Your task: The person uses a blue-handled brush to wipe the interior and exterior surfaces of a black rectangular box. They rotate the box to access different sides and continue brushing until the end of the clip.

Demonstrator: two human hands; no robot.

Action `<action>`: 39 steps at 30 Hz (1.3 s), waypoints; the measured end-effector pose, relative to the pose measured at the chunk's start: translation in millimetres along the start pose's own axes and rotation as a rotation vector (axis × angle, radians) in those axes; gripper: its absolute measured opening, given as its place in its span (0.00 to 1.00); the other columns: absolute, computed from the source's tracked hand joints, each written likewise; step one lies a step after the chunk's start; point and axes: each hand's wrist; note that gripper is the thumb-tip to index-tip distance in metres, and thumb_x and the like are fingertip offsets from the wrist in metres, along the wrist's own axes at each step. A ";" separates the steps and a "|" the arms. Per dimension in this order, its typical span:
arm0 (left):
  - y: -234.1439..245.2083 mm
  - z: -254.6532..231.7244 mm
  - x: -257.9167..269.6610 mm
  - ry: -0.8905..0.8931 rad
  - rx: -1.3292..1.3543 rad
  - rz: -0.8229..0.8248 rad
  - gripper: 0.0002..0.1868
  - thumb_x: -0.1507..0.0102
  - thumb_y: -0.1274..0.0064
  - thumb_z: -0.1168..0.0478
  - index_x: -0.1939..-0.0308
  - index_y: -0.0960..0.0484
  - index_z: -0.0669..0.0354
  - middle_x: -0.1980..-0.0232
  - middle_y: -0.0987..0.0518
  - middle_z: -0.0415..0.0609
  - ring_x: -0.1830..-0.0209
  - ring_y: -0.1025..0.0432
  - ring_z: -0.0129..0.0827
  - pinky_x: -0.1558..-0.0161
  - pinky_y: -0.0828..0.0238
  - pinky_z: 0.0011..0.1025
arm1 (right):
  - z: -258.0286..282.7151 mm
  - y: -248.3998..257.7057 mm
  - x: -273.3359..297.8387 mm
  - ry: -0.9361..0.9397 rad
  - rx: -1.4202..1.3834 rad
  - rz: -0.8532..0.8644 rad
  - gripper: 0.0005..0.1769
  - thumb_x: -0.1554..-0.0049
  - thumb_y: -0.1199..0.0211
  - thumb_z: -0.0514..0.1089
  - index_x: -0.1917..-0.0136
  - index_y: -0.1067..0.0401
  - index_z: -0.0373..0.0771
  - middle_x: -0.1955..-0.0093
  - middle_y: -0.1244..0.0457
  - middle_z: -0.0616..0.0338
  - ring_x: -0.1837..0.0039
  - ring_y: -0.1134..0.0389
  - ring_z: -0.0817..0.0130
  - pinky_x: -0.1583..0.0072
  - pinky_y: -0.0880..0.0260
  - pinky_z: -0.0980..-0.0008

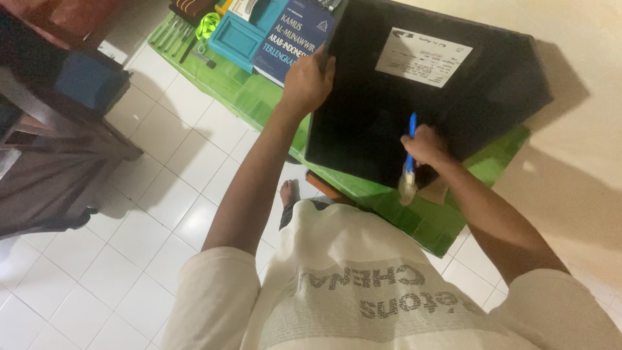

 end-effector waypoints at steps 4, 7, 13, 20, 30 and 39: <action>-4.4 3.0 -1.6 -0.005 0.011 -0.022 0.19 0.30 0.55 0.58 0.36 0.25 0.58 0.68 0.17 0.62 0.68 0.20 0.57 0.56 0.22 0.50 | -7.3 -7.2 1.3 0.320 0.152 -0.440 0.22 0.38 0.38 0.53 0.65 0.23 0.32 0.69 0.32 0.42 0.66 0.28 0.47 0.58 0.26 0.53; -14.7 14.8 2.4 -0.101 0.046 -0.173 0.17 0.31 0.51 0.57 0.40 0.21 0.57 0.65 0.17 0.65 0.64 0.22 0.63 0.58 0.23 0.53 | -28.9 -25.8 2.8 0.591 0.366 -0.509 0.18 0.40 0.38 0.50 0.57 0.22 0.30 0.65 0.32 0.41 0.66 0.29 0.47 0.61 0.27 0.52; -18.0 18.2 2.6 -0.063 0.022 -0.147 0.15 0.30 0.50 0.54 0.43 0.21 0.56 0.63 0.17 0.65 0.61 0.22 0.63 0.56 0.24 0.54 | -37.8 -47.1 -18.5 0.350 0.380 -0.033 0.24 0.40 0.35 0.56 0.57 0.21 0.29 0.63 0.29 0.38 0.62 0.27 0.48 0.55 0.25 0.52; -13.4 5.7 -4.1 -0.009 -0.001 -0.133 0.21 0.31 0.51 0.53 0.37 0.23 0.54 0.63 0.17 0.66 0.61 0.23 0.64 0.56 0.25 0.54 | -54.3 -62.5 -9.2 0.101 -0.350 0.483 0.13 0.40 0.41 0.45 0.52 0.22 0.35 0.56 0.27 0.47 0.64 0.26 0.55 0.60 0.21 0.60; -30.5 2.3 -51.0 0.027 -0.078 -0.109 0.22 0.32 0.49 0.49 0.36 0.22 0.49 0.64 0.17 0.64 0.62 0.21 0.62 0.56 0.23 0.54 | -62.6 -45.2 87.6 0.172 -1.059 -0.103 0.14 0.37 0.40 0.46 0.47 0.26 0.33 0.45 0.31 0.49 0.45 0.26 0.56 0.50 0.19 0.58; -54.9 38.5 -55.8 -0.093 0.256 -0.111 0.25 0.33 0.45 0.61 0.32 0.27 0.63 0.42 0.18 0.67 0.41 0.24 0.54 0.42 0.26 0.42 | -89.7 -9.9 120.3 0.073 -1.339 -0.626 0.15 0.33 0.39 0.44 0.42 0.30 0.28 0.43 0.31 0.42 0.53 0.26 0.56 0.50 0.20 0.56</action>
Point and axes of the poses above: each hand's wrist, its own x-axis away from the middle knuckle, its own y-axis out of the back of the hand, z = x × y
